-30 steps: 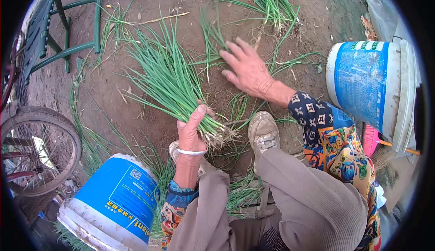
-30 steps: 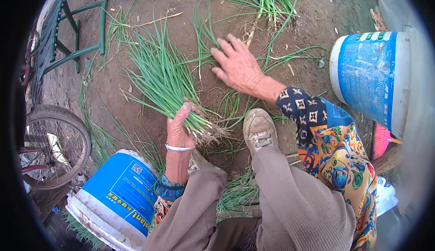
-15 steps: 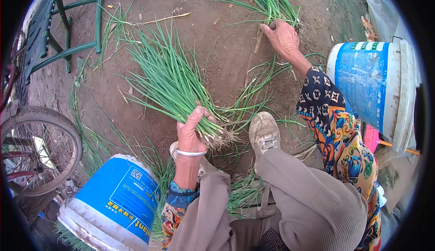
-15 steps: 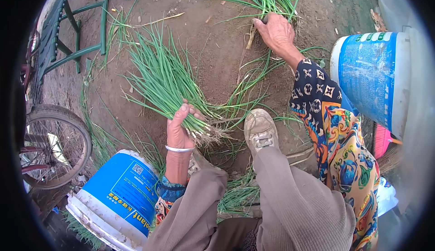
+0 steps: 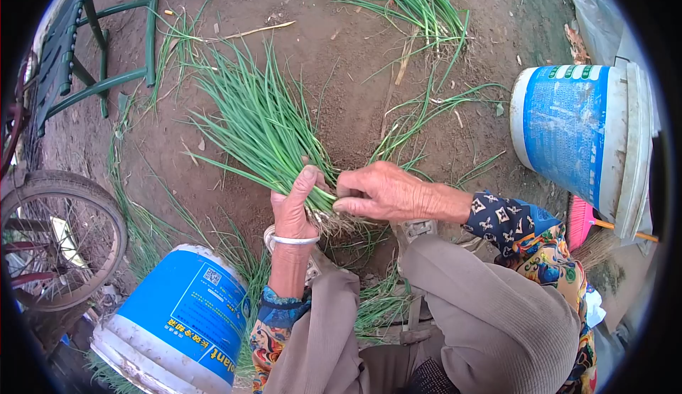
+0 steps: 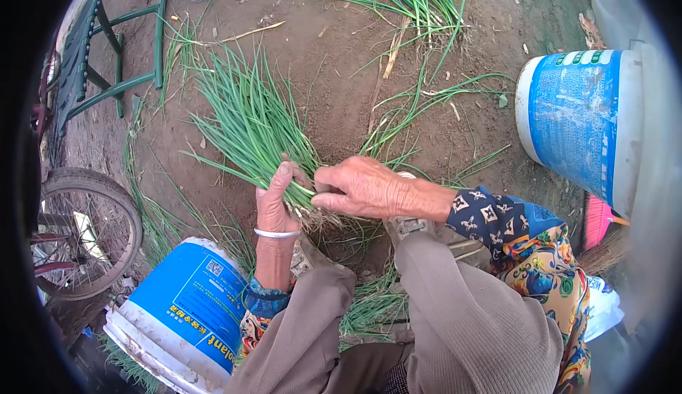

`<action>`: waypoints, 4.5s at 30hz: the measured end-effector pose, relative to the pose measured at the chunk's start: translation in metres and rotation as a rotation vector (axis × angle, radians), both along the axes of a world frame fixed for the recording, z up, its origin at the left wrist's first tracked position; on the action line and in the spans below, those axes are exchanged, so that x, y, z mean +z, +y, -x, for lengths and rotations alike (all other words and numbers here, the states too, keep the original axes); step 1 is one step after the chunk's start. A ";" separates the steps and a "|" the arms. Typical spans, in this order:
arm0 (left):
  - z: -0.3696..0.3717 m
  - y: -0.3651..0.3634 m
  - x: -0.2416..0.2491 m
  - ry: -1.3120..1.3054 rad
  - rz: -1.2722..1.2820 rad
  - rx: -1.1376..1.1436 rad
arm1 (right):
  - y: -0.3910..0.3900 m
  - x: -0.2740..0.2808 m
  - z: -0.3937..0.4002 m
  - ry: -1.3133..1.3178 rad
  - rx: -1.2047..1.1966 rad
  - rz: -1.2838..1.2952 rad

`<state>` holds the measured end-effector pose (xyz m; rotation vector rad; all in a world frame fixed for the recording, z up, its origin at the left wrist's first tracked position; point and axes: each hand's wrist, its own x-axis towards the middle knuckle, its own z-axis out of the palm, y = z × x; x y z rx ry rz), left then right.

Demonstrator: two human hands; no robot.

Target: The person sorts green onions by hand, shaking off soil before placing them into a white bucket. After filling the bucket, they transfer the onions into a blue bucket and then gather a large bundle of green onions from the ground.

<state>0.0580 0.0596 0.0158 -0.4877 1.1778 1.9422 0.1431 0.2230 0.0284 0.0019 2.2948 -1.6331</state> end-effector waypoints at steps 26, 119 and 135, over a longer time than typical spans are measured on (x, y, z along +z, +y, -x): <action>-0.001 -0.008 -0.002 0.014 0.040 -0.037 | 0.173 -0.046 0.037 -0.199 -0.585 -0.585; -0.004 -0.011 -0.007 -0.099 -0.109 0.050 | 0.126 -0.034 0.027 -0.389 -0.619 0.521; -0.003 -0.012 -0.011 -0.047 -0.044 -0.013 | 0.082 -0.013 0.027 -0.469 -0.404 0.571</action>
